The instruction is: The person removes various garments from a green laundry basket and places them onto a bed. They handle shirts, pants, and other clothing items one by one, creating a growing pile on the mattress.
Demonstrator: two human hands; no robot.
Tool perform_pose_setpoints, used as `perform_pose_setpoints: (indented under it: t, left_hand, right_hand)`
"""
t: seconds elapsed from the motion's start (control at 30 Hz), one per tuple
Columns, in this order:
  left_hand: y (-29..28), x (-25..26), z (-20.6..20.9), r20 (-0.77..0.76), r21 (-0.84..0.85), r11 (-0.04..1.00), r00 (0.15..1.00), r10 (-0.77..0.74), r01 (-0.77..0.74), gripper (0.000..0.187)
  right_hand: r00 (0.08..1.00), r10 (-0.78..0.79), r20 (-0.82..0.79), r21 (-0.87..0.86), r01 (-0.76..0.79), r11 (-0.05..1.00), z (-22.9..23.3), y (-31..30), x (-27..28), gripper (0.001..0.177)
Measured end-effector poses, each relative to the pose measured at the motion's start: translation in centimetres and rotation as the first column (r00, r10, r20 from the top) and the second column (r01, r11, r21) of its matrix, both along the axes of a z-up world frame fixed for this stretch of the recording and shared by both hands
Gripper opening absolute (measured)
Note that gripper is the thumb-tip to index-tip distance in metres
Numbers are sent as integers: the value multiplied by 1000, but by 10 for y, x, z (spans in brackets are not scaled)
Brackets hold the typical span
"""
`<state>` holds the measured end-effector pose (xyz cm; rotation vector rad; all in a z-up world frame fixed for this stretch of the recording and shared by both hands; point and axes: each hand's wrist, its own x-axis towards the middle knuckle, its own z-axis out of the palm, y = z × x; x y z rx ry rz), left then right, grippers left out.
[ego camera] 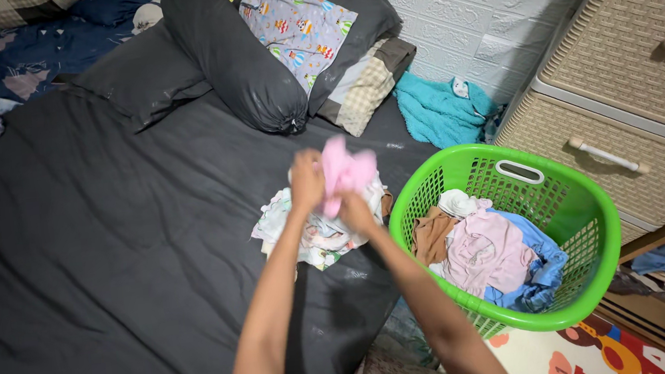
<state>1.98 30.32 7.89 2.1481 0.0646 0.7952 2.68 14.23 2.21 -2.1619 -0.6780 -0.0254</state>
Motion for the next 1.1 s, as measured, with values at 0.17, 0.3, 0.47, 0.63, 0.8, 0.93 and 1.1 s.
perform_pose_setpoints:
  t: [0.17,0.3,0.47,0.63,0.8,0.93,1.1]
  left_hand:
    - [-20,-8,-96,-664,96,960,735,-136,264,43]
    - [-30,-10,-106,-731,67,971,674,-108,228,52]
    - [-68,-12,-89,-650,414,890,746,144,189,51]
    - [-147,-21,-82,-226,325,914,958,-174,243,46]
    - [-229,-24,-68,-155,110,865,868,-471,489,39]
    - [-275,-29,-69,-238,32,829,809,-537,559,38]
    - [-293,-12,-94,-304,-3,822,782,-544,570,41]
  right_hand:
    - [942,261,209,-291,-195,937,-54,-12,-21,56]
    - [909,391,142,-239,-352,905,-37,-33,-14,47]
    - [958,205,199,-135,-181,974,-17,-85,-16,28]
    - [993,-65,94,-12,66,998,-14,-165,-3,19]
    - [917,-395,55,-113,398,910,-26,-269,13,21]
    - [855,-512,77,-441,490,752,-47,-347,29,29]
    - [859,-512,-7,-725,348,595,-83,-386,48,26]
